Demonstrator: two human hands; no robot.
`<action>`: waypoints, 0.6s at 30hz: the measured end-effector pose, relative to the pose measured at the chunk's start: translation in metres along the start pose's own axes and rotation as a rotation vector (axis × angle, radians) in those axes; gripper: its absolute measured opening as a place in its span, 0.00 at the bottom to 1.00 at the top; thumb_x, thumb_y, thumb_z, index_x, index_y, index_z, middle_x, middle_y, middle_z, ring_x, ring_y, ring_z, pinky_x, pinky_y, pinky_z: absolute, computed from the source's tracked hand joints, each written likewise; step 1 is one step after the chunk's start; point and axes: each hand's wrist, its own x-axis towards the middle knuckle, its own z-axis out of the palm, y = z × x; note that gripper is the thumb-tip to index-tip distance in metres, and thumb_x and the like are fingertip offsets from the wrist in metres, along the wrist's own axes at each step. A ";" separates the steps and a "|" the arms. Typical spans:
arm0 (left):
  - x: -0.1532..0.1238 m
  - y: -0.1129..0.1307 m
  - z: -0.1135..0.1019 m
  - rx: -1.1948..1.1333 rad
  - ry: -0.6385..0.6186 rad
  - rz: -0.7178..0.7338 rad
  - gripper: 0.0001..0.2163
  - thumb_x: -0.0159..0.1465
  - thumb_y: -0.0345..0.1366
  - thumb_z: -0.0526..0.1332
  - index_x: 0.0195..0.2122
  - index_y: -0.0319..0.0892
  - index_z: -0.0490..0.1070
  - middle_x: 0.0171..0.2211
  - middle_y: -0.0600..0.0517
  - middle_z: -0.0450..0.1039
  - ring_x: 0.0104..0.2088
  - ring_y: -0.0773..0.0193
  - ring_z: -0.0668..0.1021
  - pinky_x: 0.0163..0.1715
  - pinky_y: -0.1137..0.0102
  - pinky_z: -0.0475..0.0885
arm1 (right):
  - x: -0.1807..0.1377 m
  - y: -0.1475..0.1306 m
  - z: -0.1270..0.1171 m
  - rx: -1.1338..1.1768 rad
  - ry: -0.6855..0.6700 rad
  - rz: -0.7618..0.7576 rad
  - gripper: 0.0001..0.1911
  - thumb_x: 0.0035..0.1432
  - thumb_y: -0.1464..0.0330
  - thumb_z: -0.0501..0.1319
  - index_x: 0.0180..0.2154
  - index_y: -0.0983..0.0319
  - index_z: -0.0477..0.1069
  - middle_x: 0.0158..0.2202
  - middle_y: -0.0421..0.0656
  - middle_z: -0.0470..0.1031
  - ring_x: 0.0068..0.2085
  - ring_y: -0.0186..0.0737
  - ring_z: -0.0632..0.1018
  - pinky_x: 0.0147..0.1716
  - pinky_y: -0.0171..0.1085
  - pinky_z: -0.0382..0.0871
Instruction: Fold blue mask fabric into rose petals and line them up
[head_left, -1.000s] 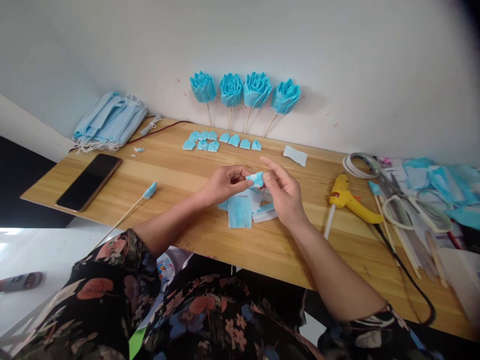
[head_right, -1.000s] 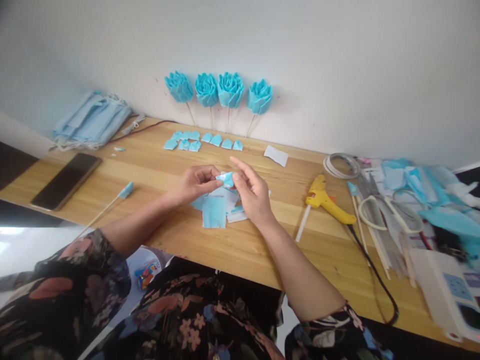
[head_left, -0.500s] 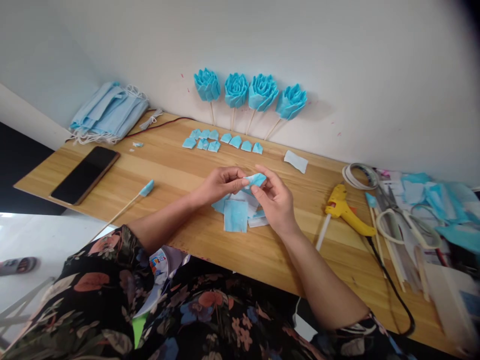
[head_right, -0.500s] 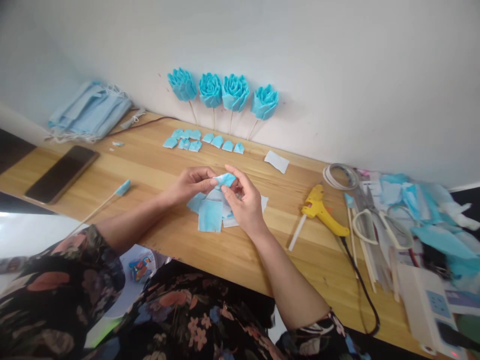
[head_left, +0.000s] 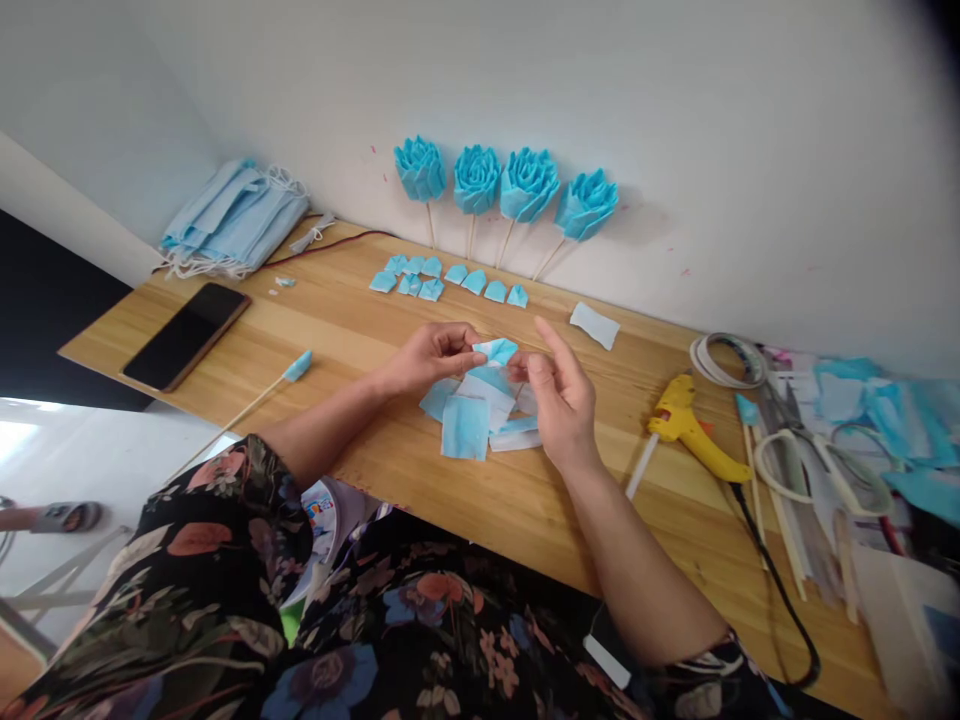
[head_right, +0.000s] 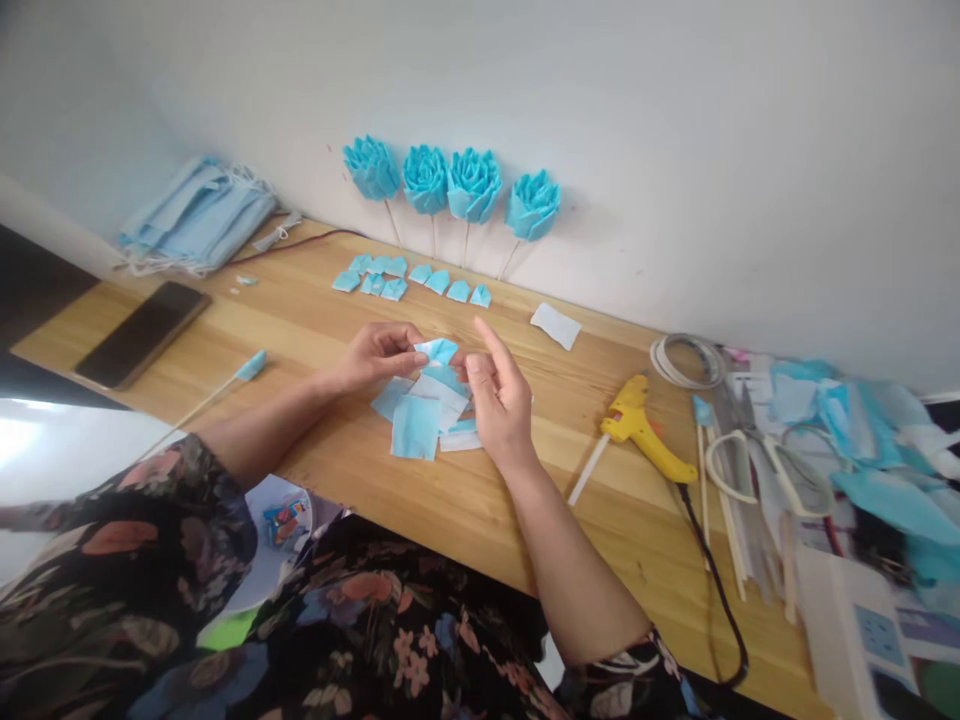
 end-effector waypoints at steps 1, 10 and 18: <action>0.001 0.000 -0.001 0.002 0.005 -0.005 0.20 0.55 0.50 0.70 0.31 0.37 0.70 0.22 0.56 0.67 0.22 0.73 0.67 0.22 0.76 0.60 | 0.000 0.000 0.000 0.016 0.001 0.012 0.26 0.65 0.56 0.58 0.63 0.50 0.64 0.40 0.43 0.79 0.41 0.41 0.79 0.43 0.44 0.76; 0.006 -0.007 -0.010 0.087 0.035 0.020 0.19 0.52 0.48 0.73 0.29 0.35 0.75 0.23 0.53 0.71 0.24 0.72 0.70 0.26 0.75 0.64 | 0.002 0.007 0.001 0.032 0.090 0.044 0.23 0.57 0.60 0.67 0.53 0.55 0.73 0.33 0.39 0.76 0.34 0.35 0.76 0.34 0.36 0.73; 0.014 -0.009 -0.016 0.079 0.098 0.038 0.22 0.47 0.51 0.75 0.28 0.34 0.75 0.21 0.55 0.69 0.23 0.72 0.69 0.25 0.75 0.63 | 0.006 0.009 -0.001 0.124 0.254 0.027 0.14 0.57 0.57 0.67 0.28 0.60 0.72 0.24 0.37 0.70 0.28 0.32 0.71 0.33 0.35 0.68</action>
